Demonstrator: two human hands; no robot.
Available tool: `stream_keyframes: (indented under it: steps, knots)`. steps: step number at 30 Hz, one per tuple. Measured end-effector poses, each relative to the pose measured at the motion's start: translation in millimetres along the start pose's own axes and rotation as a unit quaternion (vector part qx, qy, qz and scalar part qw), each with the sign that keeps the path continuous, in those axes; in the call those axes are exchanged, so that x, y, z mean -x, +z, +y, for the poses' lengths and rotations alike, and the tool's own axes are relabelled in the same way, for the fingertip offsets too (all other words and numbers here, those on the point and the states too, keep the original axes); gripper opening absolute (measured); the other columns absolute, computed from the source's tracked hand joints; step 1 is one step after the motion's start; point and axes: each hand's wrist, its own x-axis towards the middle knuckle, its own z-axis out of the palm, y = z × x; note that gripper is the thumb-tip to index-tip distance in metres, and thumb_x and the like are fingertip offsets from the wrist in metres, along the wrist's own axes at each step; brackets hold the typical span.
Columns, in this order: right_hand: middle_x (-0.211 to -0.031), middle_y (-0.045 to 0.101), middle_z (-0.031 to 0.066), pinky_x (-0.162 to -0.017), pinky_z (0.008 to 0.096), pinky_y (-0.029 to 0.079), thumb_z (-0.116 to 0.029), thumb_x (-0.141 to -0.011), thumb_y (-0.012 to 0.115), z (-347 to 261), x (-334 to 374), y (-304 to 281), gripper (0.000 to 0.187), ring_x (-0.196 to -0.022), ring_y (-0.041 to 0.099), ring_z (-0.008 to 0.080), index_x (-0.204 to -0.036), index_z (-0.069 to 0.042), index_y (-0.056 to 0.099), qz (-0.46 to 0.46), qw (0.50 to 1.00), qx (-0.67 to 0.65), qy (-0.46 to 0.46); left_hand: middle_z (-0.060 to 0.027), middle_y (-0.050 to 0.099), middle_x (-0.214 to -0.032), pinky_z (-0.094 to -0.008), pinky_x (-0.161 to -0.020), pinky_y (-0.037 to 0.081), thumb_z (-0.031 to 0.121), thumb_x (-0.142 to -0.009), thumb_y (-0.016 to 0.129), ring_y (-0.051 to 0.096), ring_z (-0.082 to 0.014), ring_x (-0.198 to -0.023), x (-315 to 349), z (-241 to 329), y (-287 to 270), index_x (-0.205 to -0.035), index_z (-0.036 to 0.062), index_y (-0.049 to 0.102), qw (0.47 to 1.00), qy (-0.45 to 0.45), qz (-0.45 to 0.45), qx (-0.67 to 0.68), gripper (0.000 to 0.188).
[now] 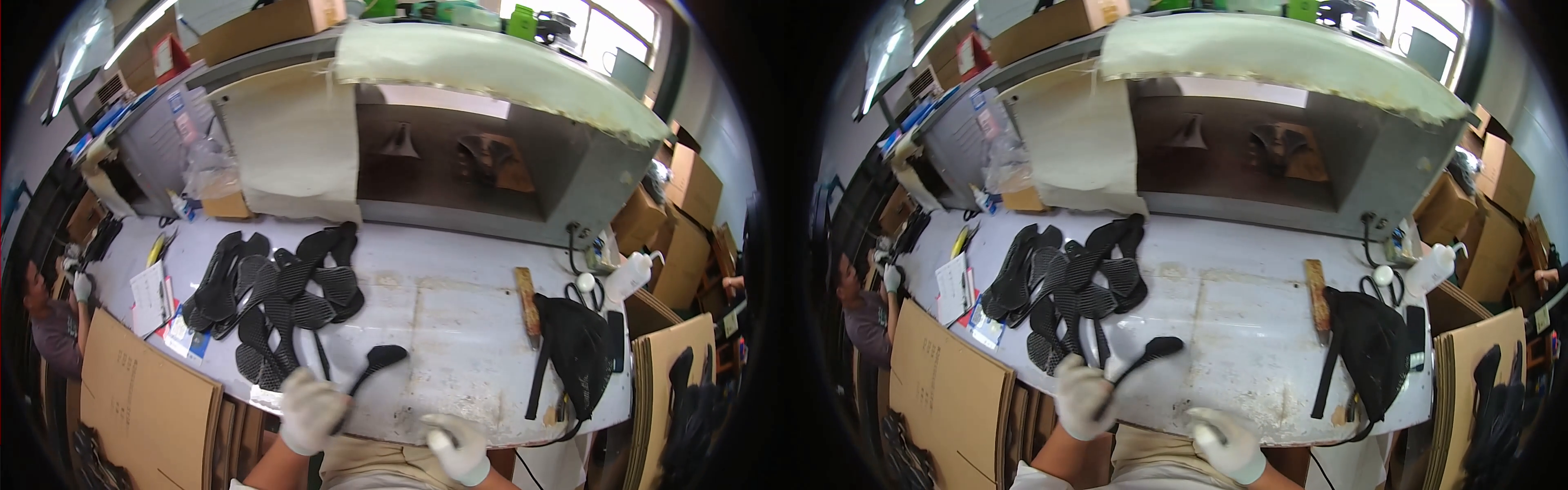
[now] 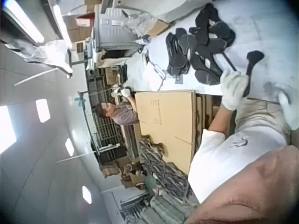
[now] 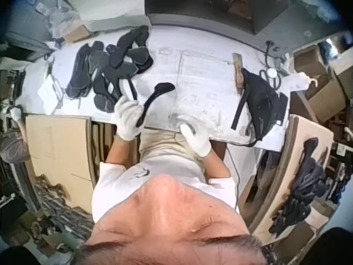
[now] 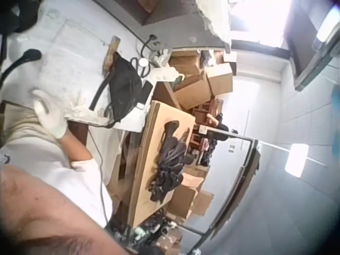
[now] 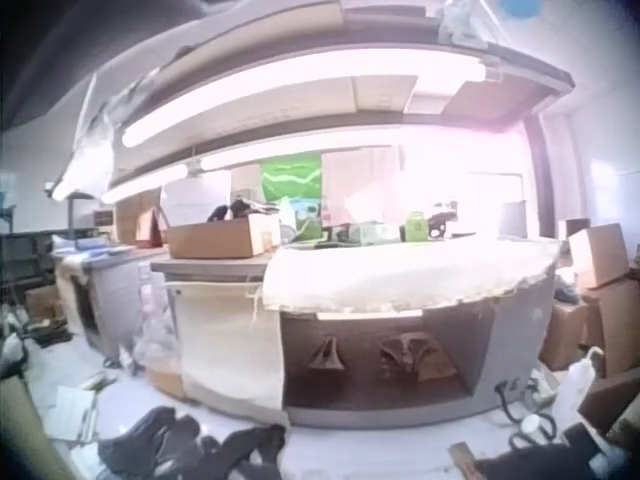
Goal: Inspecting and preparing bicycle saddle components for assembly.
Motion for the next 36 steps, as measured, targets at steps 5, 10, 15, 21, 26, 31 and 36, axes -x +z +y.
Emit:
stream_keyframes:
  steps: [5,10,15,21,26,31,36]
  knots:
    - [-0.115,0.072,0.016,-0.086,0.0399,0.059,-0.02,-0.105,0.064,-38,-31,10,0.036,-0.101,0.071,0.0209,-0.129,0.006,0.065,0.034,0.952,0.187,-0.242,-0.0085,0.067,-0.11,-0.0482,-0.103,0.054,0.018,-0.079,0.079,0.068,-0.0259,-0.107,-28,32,15,-0.113,0.0069,0.071,0.974,0.107,-0.166,0.112,0.036]
    - [-0.094,0.076,0.0143,-0.073,0.039,0.06,-0.019,-0.078,0.083,-9,-17,-22,0.034,-0.078,0.075,0.0312,-0.107,-0.003,0.076,0.136,0.958,0.221,-0.122,-0.0172,0.065,-0.133,-0.0519,-0.11,0.051,0.017,-0.078,0.089,0.065,-0.0345,-0.122,-45,25,36,-0.132,0.0077,0.064,0.96,-0.045,-0.158,0.225,0.06]
    - [-0.086,0.069,0.01,-0.078,0.0377,0.057,-0.022,-0.096,0.066,40,5,-91,0.028,-0.09,0.074,0.0233,-0.098,0.005,0.069,0.409,0.881,-0.036,0.237,-0.0184,0.065,-0.129,-0.048,-0.097,0.054,0.016,-0.079,0.086,0.066,-0.0357,-0.114,-115,-15,51,-0.134,0.0045,0.062,0.967,-0.021,-0.12,0.222,0.061]
    - [-0.074,0.065,0.0112,-0.039,0.0306,0.043,-0.034,-0.103,0.059,93,62,-123,0.037,-0.042,0.054,0.0227,-0.104,0.002,0.064,0.178,0.967,0.0,0.181,-0.0175,0.066,-0.109,-0.0444,-0.085,0.057,0.023,-0.091,0.074,0.068,-0.035,-0.098,-225,-79,192,-0.12,0.0038,0.066,0.986,-0.03,-0.138,0.084,0.036]
    - [-0.08,0.069,0.0034,-0.053,0.0247,0.048,-0.017,-0.104,0.068,14,40,-123,0.024,-0.059,0.062,0.0089,-0.115,0.004,0.071,0.145,0.905,-0.191,0.352,-0.0234,0.065,-0.125,-0.0519,-0.093,0.056,0.045,-0.094,0.066,0.068,-0.0425,-0.11,-331,-94,307,-0.137,0.0058,0.056,0.944,-0.149,-0.281,-0.082,0.059]
    - [-0.083,0.067,0.0026,-0.061,0.0276,0.047,-0.017,-0.104,0.067,9,39,-129,0.026,-0.07,0.06,0.0089,-0.114,0.006,0.071,0.141,0.908,-0.183,0.349,-0.0256,0.065,-0.127,-0.0542,-0.094,0.056,0.047,-0.09,0.067,0.069,-0.0452,-0.112,-351,-137,372,-0.142,0.0039,0.049,0.92,-0.262,-0.278,-0.09,0.07]
    - [-0.083,0.065,0.0036,-0.063,0.0314,0.044,-0.021,-0.105,0.06,6,47,-136,0.03,-0.072,0.055,0.0128,-0.113,0.006,0.072,0.287,0.943,-0.04,0.164,-0.0239,0.067,-0.114,-0.0531,-0.074,0.06,0.037,-0.087,0.068,0.073,-0.0435,-0.084,-338,-107,316,-0.134,0.0016,0.052,0.982,-0.162,-0.091,-0.033,0.061]
